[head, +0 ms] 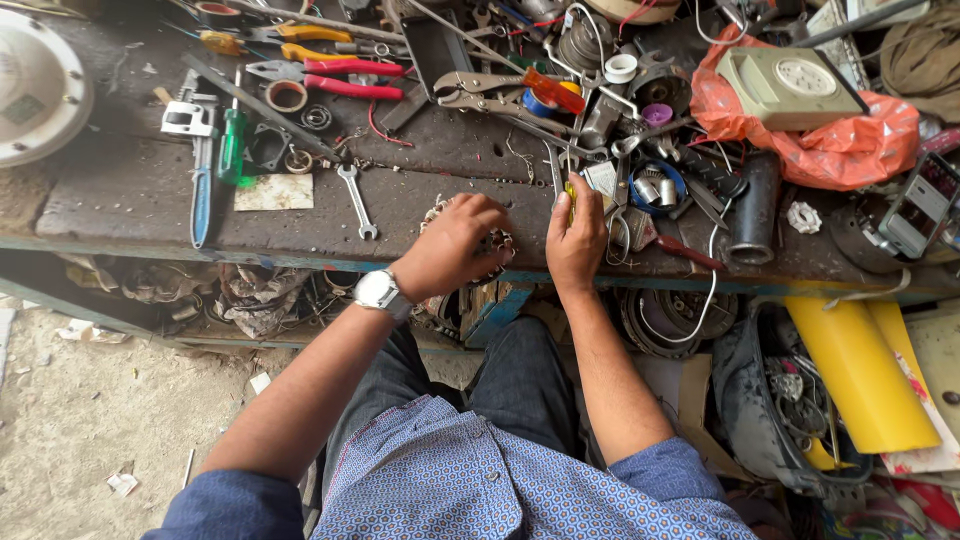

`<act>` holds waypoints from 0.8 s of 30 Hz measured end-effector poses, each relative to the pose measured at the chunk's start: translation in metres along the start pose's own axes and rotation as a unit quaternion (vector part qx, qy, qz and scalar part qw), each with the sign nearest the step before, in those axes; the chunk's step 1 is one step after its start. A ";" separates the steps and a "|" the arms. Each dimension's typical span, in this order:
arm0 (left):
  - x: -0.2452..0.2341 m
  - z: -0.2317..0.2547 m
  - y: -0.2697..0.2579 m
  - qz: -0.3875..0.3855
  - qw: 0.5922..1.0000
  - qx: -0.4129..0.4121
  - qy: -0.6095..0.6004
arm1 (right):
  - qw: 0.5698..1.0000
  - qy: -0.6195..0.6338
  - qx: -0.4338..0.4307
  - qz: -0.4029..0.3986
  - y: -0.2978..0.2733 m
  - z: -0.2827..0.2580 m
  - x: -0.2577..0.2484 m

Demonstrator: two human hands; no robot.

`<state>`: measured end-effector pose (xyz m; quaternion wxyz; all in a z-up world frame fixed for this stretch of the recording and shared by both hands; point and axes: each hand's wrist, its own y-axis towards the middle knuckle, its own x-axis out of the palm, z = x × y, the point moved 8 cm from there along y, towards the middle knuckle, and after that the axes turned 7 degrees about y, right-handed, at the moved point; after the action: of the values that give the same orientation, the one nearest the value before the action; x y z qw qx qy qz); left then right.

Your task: The person uses a screwdriver to adjust and tighten copper windings on a circular electrical stator. They rotate the component to access different sections and continue working on the windings throughout the clip.

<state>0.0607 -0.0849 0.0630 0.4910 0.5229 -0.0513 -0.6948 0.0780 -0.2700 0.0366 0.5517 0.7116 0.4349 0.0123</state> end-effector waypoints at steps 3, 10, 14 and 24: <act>0.007 0.012 0.000 0.024 0.996 0.041 0.071 | 1.000 0.000 0.005 -0.002 -0.001 0.002 0.001; 0.013 -0.013 -0.001 -0.023 0.998 -0.048 -0.024 | 1.000 0.012 0.015 -0.010 0.000 0.008 0.004; 0.009 -0.009 -0.005 -0.033 0.997 -0.027 -0.065 | 1.000 0.014 -0.001 -0.006 -0.002 0.005 0.003; -0.019 0.004 0.004 -0.018 0.915 -0.218 -0.339 | 1.000 0.027 0.013 0.001 0.001 0.005 0.003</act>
<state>0.0596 -0.0746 0.0799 0.5332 0.1375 -0.0526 -0.8331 0.0826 -0.2718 0.0341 0.5303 0.7186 0.4490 0.0259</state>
